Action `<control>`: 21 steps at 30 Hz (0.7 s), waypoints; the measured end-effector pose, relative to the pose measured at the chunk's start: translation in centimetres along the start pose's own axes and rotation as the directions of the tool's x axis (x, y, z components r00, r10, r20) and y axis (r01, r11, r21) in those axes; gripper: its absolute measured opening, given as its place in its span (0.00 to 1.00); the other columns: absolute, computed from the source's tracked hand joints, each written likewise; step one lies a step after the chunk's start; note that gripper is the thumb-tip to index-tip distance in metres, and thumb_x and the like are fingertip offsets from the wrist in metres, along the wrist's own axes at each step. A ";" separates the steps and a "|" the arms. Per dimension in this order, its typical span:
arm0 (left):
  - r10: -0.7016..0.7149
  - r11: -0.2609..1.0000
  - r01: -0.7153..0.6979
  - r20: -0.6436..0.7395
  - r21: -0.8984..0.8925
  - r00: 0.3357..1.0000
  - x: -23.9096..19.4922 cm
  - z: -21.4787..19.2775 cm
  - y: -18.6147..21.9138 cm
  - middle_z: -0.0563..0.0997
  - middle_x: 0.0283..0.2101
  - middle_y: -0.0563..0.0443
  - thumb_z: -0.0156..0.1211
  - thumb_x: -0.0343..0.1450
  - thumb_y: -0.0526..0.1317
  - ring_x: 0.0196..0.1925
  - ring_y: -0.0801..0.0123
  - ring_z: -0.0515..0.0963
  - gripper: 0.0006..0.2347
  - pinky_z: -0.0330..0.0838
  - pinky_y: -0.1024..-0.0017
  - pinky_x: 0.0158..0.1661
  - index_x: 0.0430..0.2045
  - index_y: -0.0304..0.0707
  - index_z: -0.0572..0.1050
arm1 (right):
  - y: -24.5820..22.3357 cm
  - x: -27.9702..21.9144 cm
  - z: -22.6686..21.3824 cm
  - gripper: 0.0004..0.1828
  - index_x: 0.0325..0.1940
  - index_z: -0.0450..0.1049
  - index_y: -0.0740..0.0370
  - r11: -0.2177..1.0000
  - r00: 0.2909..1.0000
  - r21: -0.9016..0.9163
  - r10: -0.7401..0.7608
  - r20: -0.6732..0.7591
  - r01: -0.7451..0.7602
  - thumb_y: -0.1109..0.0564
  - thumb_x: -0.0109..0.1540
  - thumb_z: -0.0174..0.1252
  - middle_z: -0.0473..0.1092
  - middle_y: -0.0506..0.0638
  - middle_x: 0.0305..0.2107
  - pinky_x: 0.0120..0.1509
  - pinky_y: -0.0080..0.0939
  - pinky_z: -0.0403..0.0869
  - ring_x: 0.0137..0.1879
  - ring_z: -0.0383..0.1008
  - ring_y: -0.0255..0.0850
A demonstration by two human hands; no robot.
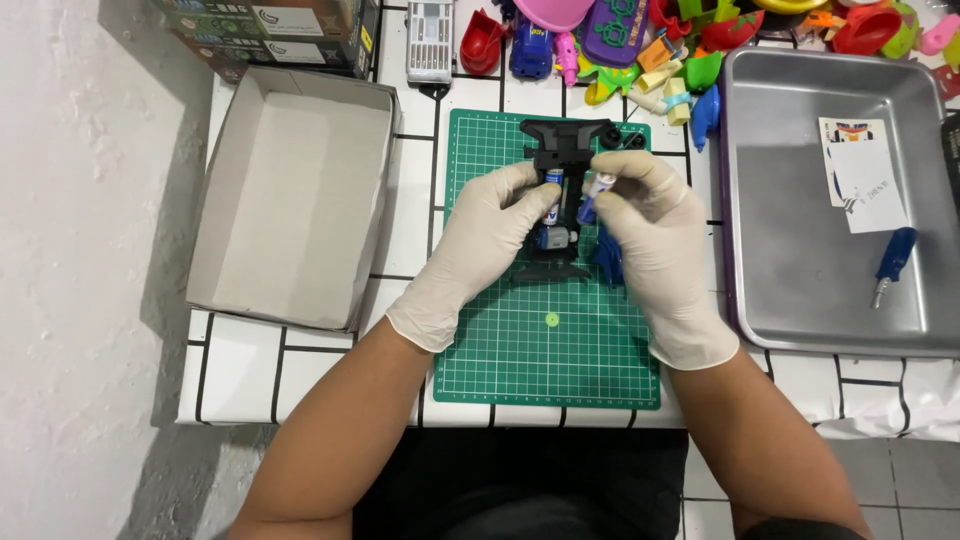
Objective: Assembling a mini 4WD toy car by installing the motor and batteries into the chassis on a cutting mat.
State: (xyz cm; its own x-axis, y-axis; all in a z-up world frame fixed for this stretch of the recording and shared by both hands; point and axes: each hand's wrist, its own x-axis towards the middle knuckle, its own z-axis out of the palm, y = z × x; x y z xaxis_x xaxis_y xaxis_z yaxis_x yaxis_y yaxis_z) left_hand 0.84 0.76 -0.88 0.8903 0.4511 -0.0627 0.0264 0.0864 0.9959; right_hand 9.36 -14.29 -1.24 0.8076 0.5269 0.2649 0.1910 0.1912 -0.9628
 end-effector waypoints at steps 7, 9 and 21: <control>-0.016 0.999 0.013 -0.045 -0.050 0.999 -0.3 -0.3 -0.3 0.83 0.32 0.52 0.63 0.73 0.41 0.39 0.77 0.78 0.11 0.75 0.74 0.45 0.45 0.36 0.82 | -0.4 1.0 -1.2 0.15 0.46 0.68 0.61 0.891 0.958 0.355 0.244 0.148 -0.282 0.64 0.58 0.42 0.61 0.49 0.36 0.41 0.33 0.65 0.35 0.65 0.34; -0.035 0.997 0.031 -0.060 -0.065 0.998 -0.3 -0.3 -0.1 0.84 0.32 0.53 0.66 0.72 0.41 0.39 0.77 0.79 0.10 0.76 0.75 0.45 0.43 0.39 0.82 | -0.2 0.7 -0.7 0.15 0.43 0.73 0.70 0.988 0.983 0.053 0.138 0.125 -0.146 0.64 0.59 0.42 0.57 0.48 0.26 0.39 0.32 0.58 0.33 0.56 0.33; -0.019 0.997 0.017 -0.018 -0.074 1.000 -0.2 -0.1 -0.1 0.84 0.31 0.52 0.70 0.69 0.41 0.37 0.77 0.80 0.11 0.75 0.76 0.44 0.41 0.37 0.82 | -0.3 -0.2 1.3 0.10 0.36 0.81 0.62 0.856 0.993 -0.504 -0.095 0.074 0.119 0.63 0.57 0.76 0.73 0.51 0.32 0.49 0.39 0.73 0.40 0.74 0.41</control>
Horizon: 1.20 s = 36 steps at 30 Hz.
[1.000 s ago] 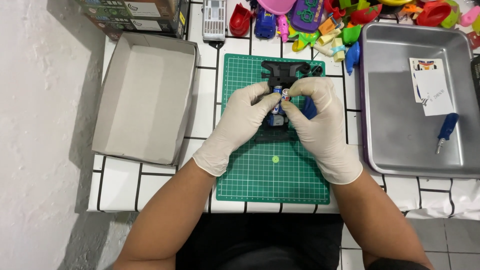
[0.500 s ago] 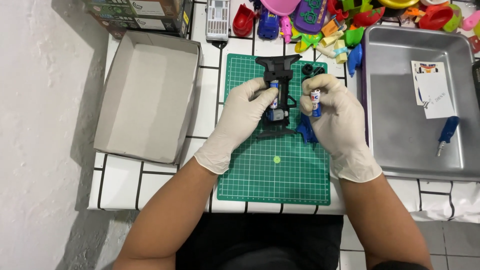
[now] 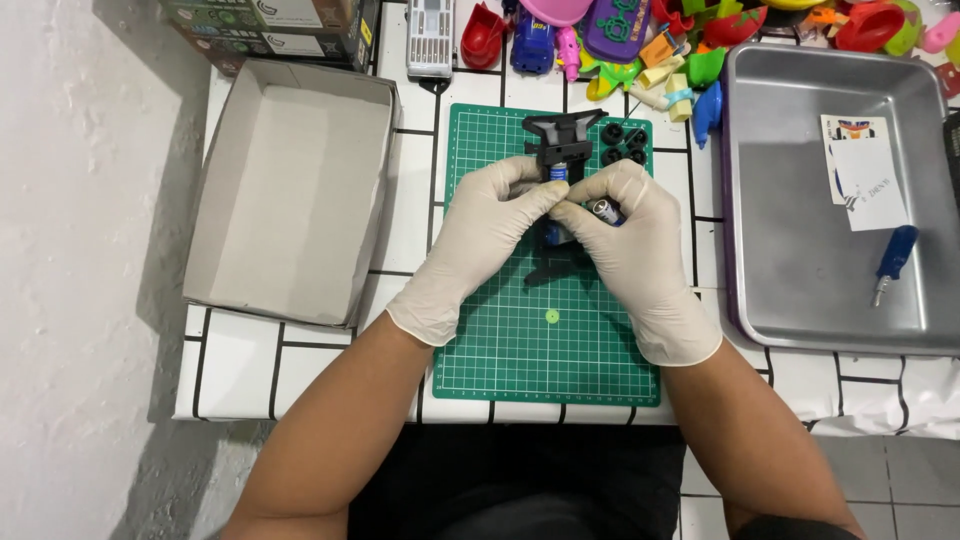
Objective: Assembling a mini 4WD toy car by installing the motor and batteries into the chassis on a cutting mat.
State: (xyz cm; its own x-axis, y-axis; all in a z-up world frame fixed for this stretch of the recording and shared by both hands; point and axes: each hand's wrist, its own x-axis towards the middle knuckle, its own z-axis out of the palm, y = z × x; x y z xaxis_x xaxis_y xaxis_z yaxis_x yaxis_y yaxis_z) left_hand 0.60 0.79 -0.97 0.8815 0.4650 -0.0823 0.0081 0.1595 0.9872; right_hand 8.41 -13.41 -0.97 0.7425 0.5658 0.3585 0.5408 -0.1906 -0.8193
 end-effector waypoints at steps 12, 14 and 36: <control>0.044 0.999 -0.046 0.053 0.026 0.998 0.2 -0.5 -1.1 0.86 0.38 0.50 0.67 0.72 0.42 0.42 0.76 0.81 0.12 0.77 0.73 0.49 0.46 0.39 0.82 | 0.1 0.2 -0.8 0.06 0.34 0.80 0.61 0.986 0.990 0.093 0.132 0.046 -0.136 0.61 0.60 0.73 0.72 0.50 0.30 0.48 0.36 0.73 0.39 0.72 0.35; 0.041 0.998 -0.043 0.041 0.039 0.998 0.5 -0.1 -1.4 0.86 0.37 0.51 0.67 0.72 0.44 0.42 0.76 0.81 0.12 0.77 0.73 0.49 0.45 0.40 0.83 | -0.1 0.2 -0.9 0.06 0.34 0.80 0.62 0.981 0.986 0.110 0.155 0.059 -0.161 0.62 0.61 0.72 0.72 0.50 0.30 0.48 0.37 0.73 0.39 0.72 0.34; 0.071 0.997 -0.069 -0.091 0.022 0.993 2.2 -1.7 -4.1 0.83 0.30 0.55 0.62 0.73 0.39 0.38 0.78 0.75 0.05 0.73 0.75 0.48 0.32 0.42 0.85 | 3.3 2.0 -1.6 0.05 0.41 0.71 0.60 0.466 0.934 0.815 0.258 0.246 -0.343 0.57 0.64 0.58 0.75 0.57 0.32 0.31 0.29 0.62 0.25 0.68 0.34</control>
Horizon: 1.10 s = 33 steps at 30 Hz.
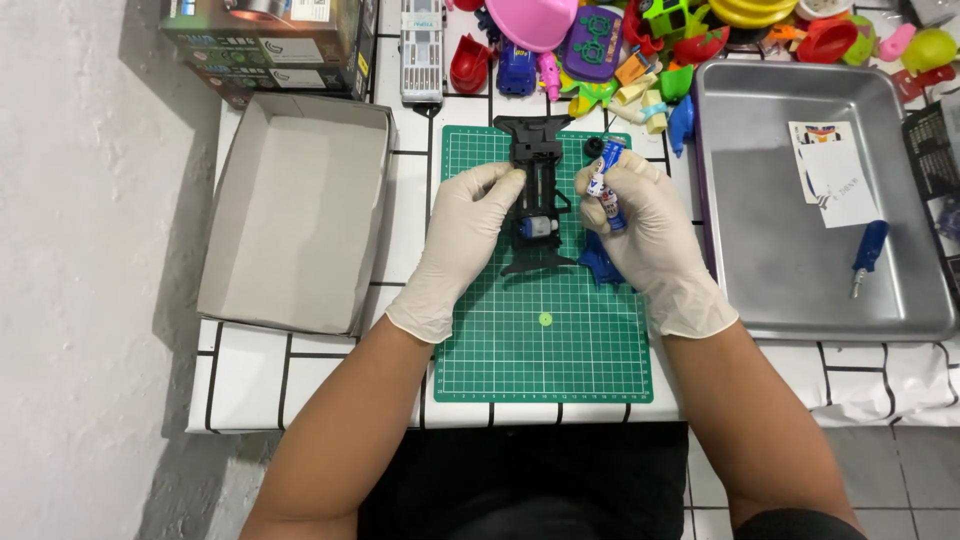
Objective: Assembling a mini 4WD toy car by installing the motor and batteries into the chassis on a cutting mat.
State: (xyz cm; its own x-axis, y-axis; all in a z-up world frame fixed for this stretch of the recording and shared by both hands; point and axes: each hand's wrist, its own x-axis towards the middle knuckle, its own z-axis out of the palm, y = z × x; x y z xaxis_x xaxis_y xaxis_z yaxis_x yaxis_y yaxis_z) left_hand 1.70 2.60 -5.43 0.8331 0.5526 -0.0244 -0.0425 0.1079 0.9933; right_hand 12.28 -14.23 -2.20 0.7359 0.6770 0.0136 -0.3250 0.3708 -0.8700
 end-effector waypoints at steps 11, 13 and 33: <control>0.003 1.000 -0.003 -0.029 0.006 1.000 -1.1 0.1 2.5 0.83 0.31 0.55 0.64 0.71 0.40 0.39 0.79 0.76 0.05 0.73 0.75 0.49 0.32 0.41 0.85 | -1.6 0.2 -1.0 0.24 0.64 0.66 0.58 0.980 0.989 0.130 0.148 0.020 -0.149 0.57 0.63 0.51 0.71 0.51 0.32 0.31 0.30 0.64 0.30 0.71 0.35; 0.013 1.000 -0.012 -0.033 0.003 0.999 -0.7 0.1 2.1 0.83 0.31 0.55 0.63 0.71 0.40 0.40 0.78 0.76 0.06 0.73 0.74 0.49 0.33 0.41 0.85 | -2.1 0.1 -0.9 0.24 0.63 0.67 0.58 0.976 0.987 0.153 0.158 0.012 -0.157 0.57 0.62 0.50 0.71 0.51 0.32 0.31 0.30 0.64 0.30 0.70 0.36; 0.173 0.984 -0.179 -0.157 -0.025 0.972 -0.4 -0.9 2.6 0.76 0.29 0.66 0.58 0.73 0.41 0.34 0.83 0.70 0.08 0.66 0.81 0.40 0.30 0.39 0.82 | -12.5 -6.3 -2.1 0.24 0.61 0.73 0.59 0.402 0.987 -0.909 -0.061 -0.149 -0.113 0.69 0.63 0.44 0.72 0.48 0.55 0.67 0.32 0.64 0.60 0.69 0.34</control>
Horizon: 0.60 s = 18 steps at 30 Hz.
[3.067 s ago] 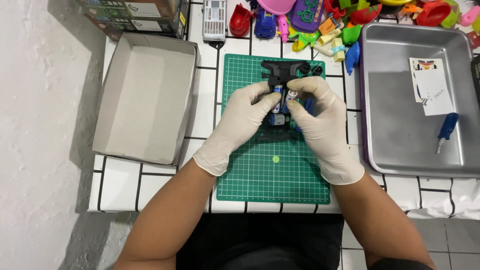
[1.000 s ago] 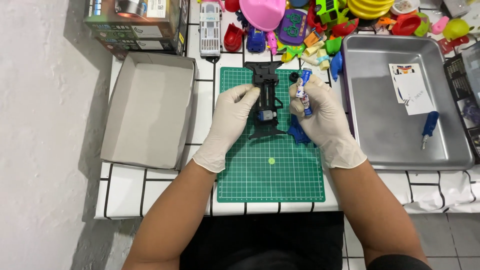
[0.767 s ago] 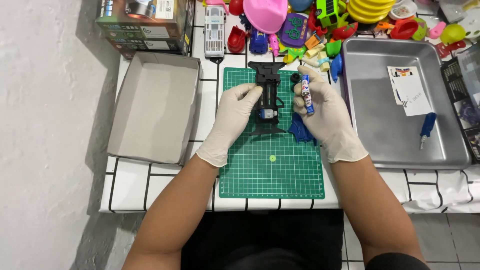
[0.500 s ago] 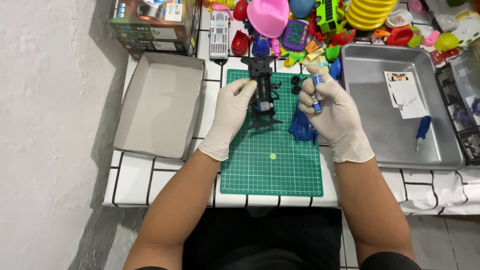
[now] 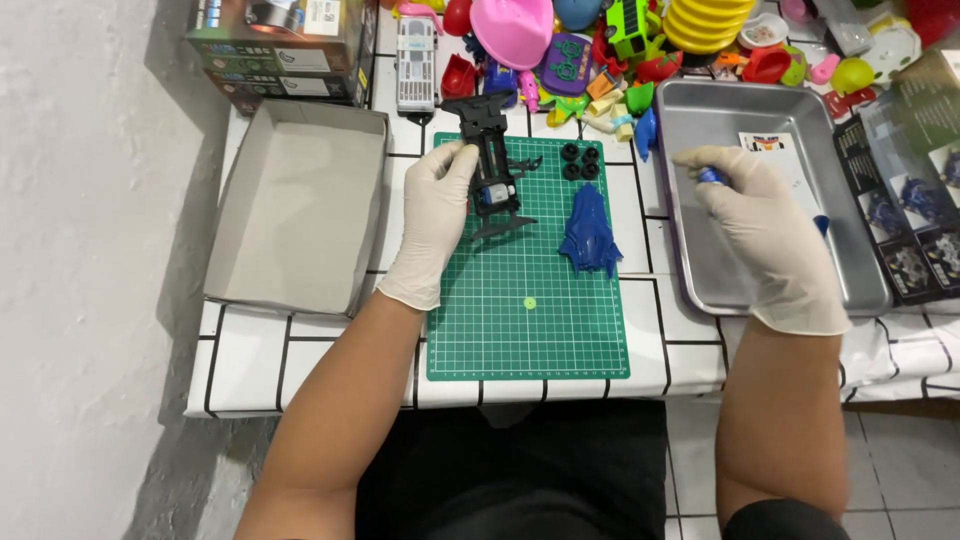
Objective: Assembling a mini 4WD toy car by installing the motor and batteries into the chassis on a cutting mat.
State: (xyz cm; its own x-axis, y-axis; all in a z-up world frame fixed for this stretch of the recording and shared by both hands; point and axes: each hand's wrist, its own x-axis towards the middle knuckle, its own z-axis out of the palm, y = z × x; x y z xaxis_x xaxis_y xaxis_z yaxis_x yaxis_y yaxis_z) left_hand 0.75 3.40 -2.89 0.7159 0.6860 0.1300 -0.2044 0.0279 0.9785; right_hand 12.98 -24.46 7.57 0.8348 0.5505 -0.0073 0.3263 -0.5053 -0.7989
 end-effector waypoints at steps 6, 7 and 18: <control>0.021 1.000 -0.022 0.065 0.019 0.998 -0.8 0.4 1.4 0.79 0.32 0.63 0.57 0.74 0.41 0.37 0.80 0.73 0.08 0.70 0.80 0.43 0.32 0.39 0.82 | 8.2 0.1 -3.7 0.20 0.57 0.77 0.60 0.864 0.958 -0.468 0.265 0.108 -0.186 0.61 0.63 0.49 0.77 0.52 0.53 0.65 0.41 0.67 0.59 0.75 0.45; 0.017 1.000 -0.018 0.069 0.019 0.998 -0.7 0.4 1.4 0.79 0.32 0.63 0.57 0.74 0.41 0.37 0.80 0.73 0.08 0.70 0.80 0.43 0.32 0.39 0.82 | 8.1 -0.2 -3.5 0.20 0.57 0.77 0.60 0.863 0.957 -0.468 0.270 0.107 -0.192 0.61 0.63 0.49 0.77 0.52 0.53 0.65 0.41 0.67 0.59 0.75 0.45; -0.008 1.000 0.008 0.080 -0.007 0.997 -0.8 0.7 0.8 0.82 0.34 0.61 0.58 0.73 0.39 0.39 0.81 0.77 0.07 0.74 0.80 0.45 0.34 0.37 0.82 | 11.8 -1.9 -2.6 0.30 0.60 0.75 0.63 0.891 0.997 -0.450 0.072 0.028 -0.052 0.71 0.54 0.46 0.65 0.59 0.58 0.73 0.42 0.61 0.65 0.66 0.51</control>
State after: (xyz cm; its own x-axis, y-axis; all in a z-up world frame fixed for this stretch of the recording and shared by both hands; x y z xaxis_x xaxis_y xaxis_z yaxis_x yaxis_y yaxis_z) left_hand 0.47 2.40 -2.09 0.7683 0.6258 0.1348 -0.2030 0.0385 0.9784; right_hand 16.43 -33.25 -0.29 0.8434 0.5311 -0.0813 0.4475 -0.7781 -0.4407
